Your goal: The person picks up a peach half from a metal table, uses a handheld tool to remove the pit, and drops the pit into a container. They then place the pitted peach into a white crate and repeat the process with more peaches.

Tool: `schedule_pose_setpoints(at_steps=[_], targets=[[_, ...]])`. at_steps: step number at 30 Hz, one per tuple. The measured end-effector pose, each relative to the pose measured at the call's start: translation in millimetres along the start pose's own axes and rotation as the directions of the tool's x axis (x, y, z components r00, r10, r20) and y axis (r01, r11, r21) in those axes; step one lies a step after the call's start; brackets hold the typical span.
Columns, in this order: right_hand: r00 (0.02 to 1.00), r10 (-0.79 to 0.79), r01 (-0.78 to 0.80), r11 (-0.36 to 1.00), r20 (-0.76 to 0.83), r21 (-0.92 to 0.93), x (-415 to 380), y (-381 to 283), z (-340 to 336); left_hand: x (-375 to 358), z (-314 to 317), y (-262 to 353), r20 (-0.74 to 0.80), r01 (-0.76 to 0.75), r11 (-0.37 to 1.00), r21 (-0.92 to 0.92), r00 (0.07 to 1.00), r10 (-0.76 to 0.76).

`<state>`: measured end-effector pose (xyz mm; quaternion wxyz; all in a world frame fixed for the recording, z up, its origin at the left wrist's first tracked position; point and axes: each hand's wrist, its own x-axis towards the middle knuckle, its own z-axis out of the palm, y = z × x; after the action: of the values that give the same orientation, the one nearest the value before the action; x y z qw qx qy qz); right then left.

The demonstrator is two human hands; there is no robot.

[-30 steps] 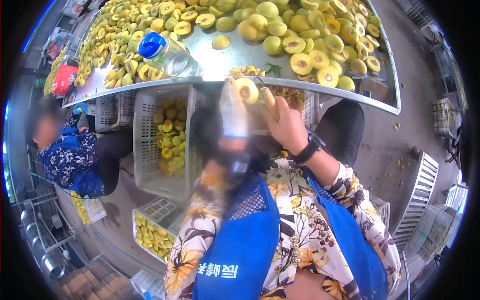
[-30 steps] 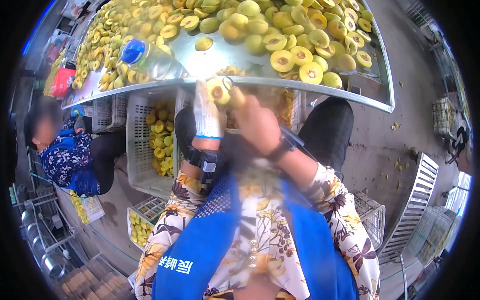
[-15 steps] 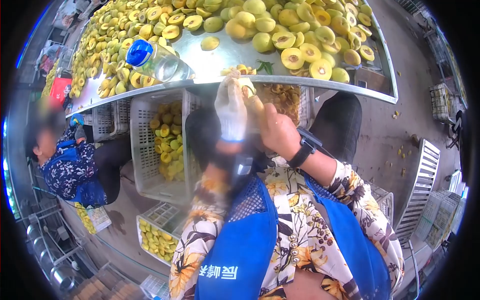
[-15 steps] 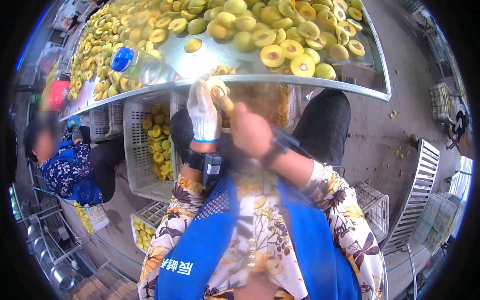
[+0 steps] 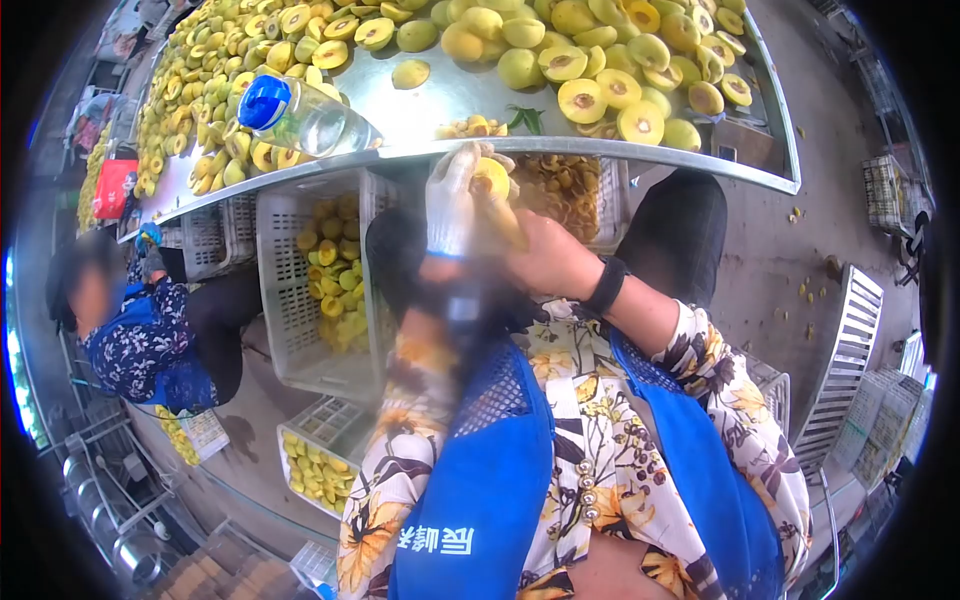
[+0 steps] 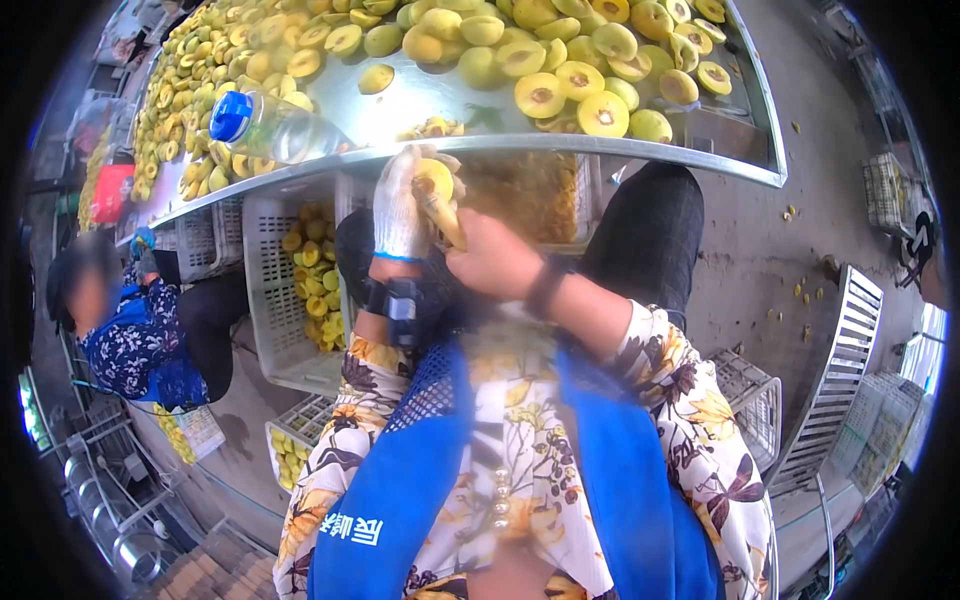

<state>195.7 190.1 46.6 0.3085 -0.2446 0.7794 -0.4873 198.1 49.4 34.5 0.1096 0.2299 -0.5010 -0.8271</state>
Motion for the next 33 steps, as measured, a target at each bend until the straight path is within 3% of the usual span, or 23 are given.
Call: schedule_pose_setpoints(at_steps=[2,5,6,9,11,14,15,17,18,19,20,21,23,25,27,29,33], targets=[[0.997,-0.055,0.059,0.994,-0.050,0.087,0.8,7.1,6.3,2.0,0.6,1.1,0.112,0.075,0.996,-0.056,0.991,-0.068],[0.912,0.259,-0.382,0.819,0.318,0.428,-3.8,-5.3,-7.9,6.7,3.1,-7.3,0.045,-0.001,0.997,0.080,0.999,-0.003],[0.908,0.229,-0.386,0.781,0.350,0.492,-4.4,-4.3,-8.0,9.0,3.3,-9.8,0.042,-0.078,0.986,0.148,0.997,0.072],[0.866,0.120,-0.455,0.594,0.486,0.664,0.4,4.5,-11.2,3.3,12.2,0.0,-0.015,0.011,0.997,0.074,1.000,-0.010],[0.789,0.013,-0.576,0.367,0.615,0.731,7.5,15.8,-11.1,5.7,6.8,-2.7,0.028,0.124,0.983,-0.132,0.992,-0.121],[0.802,-0.169,-0.525,0.256,0.573,0.811,4.6,19.4,-3.4,15.6,-12.0,-5.0,0.079,0.244,0.887,-0.392,0.970,-0.232],[0.805,-0.149,-0.527,0.268,0.575,0.807,4.5,20.2,-0.8,18.7,-23.9,-3.0,0.088,0.270,0.840,-0.470,0.962,-0.259],[0.811,-0.114,-0.524,0.295,0.574,0.799,7.0,21.3,2.9,26.0,-59.5,10.8,-0.307,-0.026,0.809,-0.588,0.932,-0.194],[0.840,-0.008,-0.440,0.576,0.542,0.689,12.1,34.2,1.0,23.1,-94.5,22.1,-0.198,-0.042,0.902,-0.429,0.979,-0.049],[0.900,0.053,-0.250,0.876,0.433,0.414,13.9,40.0,-0.9,15.0,-91.9,37.3,-0.523,-0.237,0.933,0.271,0.777,0.349],[0.953,0.054,-0.065,0.998,0.297,0.027,14.6,44.2,-1.7,18.9,-126.0,40.6,-0.295,-0.137,0.513,0.847,0.682,0.669],[0.986,0.000,0.066,0.920,0.169,-0.386,13.0,46.4,0.1,12.0,-126.8,62.1,-0.028,0.014,0.026,1.000,0.671,0.741],[0.999,0.033,-0.020,0.954,0.039,-0.300,9.6,46.1,3.1,24.2,-110.6,79.1,0.185,-0.058,-0.191,0.980,0.628,0.756],[0.998,0.067,-0.068,0.963,-0.014,-0.259,6.3,47.5,6.6,59.6,-87.8,85.6,0.348,-0.326,-0.169,0.930,0.636,0.689],[0.996,0.088,-0.089,0.959,-0.013,-0.270,5.3,51.1,9.9,107.8,-66.3,83.9,0.448,-0.392,-0.228,0.891,0.677,0.585],[0.995,0.100,-0.103,0.969,-0.024,-0.227,-2.0,36.9,0.2,154.5,-45.8,69.9,0.453,-0.336,-0.307,0.891,0.712,0.537],[0.990,0.134,-0.143,0.958,-0.053,-0.247,-20.9,26.7,-21.1,227.4,-59.8,27.8,0.403,-0.285,-0.449,0.847,0.895,0.193]])
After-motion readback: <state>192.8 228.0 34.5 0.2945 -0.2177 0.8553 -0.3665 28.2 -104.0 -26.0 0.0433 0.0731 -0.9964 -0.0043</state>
